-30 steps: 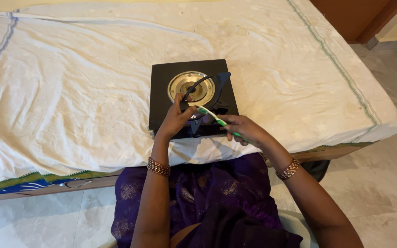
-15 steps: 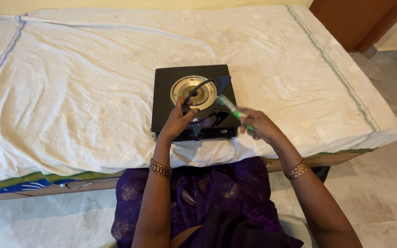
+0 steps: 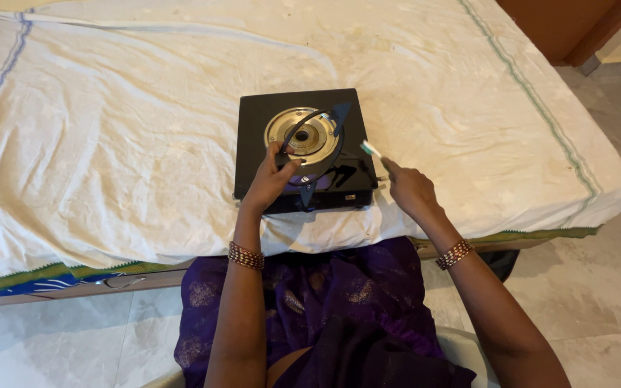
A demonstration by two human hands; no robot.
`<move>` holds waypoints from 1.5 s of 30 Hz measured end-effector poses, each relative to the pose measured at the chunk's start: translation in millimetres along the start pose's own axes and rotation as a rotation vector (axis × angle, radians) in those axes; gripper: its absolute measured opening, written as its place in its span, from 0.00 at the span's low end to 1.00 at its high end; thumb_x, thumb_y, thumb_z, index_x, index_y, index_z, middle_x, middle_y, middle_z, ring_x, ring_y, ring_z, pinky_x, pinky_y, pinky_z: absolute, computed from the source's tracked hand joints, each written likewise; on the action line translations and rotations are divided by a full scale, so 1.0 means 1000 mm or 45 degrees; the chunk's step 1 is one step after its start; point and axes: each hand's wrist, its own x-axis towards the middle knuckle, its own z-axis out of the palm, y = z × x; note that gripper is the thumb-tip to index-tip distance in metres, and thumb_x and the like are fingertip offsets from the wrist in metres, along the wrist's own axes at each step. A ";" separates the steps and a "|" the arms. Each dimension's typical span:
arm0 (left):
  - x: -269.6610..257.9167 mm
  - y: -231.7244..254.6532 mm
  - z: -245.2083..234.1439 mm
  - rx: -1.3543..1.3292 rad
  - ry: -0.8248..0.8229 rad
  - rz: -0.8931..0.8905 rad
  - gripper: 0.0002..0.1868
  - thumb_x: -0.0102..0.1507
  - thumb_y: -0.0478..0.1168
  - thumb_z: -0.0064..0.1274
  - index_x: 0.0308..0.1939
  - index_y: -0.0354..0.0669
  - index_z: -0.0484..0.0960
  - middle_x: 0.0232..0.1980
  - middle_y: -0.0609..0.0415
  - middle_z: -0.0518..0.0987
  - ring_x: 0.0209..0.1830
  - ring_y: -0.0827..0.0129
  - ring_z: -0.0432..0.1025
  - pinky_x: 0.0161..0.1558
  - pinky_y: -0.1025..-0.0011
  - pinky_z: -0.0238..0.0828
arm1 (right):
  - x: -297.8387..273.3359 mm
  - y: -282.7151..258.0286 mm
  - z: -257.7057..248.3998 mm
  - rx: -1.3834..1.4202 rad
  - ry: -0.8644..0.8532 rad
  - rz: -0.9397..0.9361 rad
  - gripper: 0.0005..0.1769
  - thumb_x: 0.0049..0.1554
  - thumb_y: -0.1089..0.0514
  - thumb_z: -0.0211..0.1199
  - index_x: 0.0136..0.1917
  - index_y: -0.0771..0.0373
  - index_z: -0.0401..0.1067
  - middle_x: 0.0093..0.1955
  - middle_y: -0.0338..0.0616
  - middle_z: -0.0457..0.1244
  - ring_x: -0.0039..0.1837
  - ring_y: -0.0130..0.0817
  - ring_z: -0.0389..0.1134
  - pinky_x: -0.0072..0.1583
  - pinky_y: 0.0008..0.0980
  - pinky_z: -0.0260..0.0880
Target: The person cleans a portable gas stove burner and grate using a toothbrush. They scrub the metal grate and the burner surface repeatedly, occasionally lifting the grate to access different areas.
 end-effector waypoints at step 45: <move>0.005 0.042 0.012 0.126 -0.125 -0.274 0.20 0.63 0.40 0.57 0.58 0.45 0.69 0.36 0.58 0.69 0.29 0.79 0.58 0.30 0.76 0.57 | -0.020 -0.035 -0.009 0.032 0.074 -0.387 0.30 0.59 0.59 0.52 0.74 0.43 0.65 0.40 0.47 0.66 0.42 0.47 0.69 0.44 0.47 0.69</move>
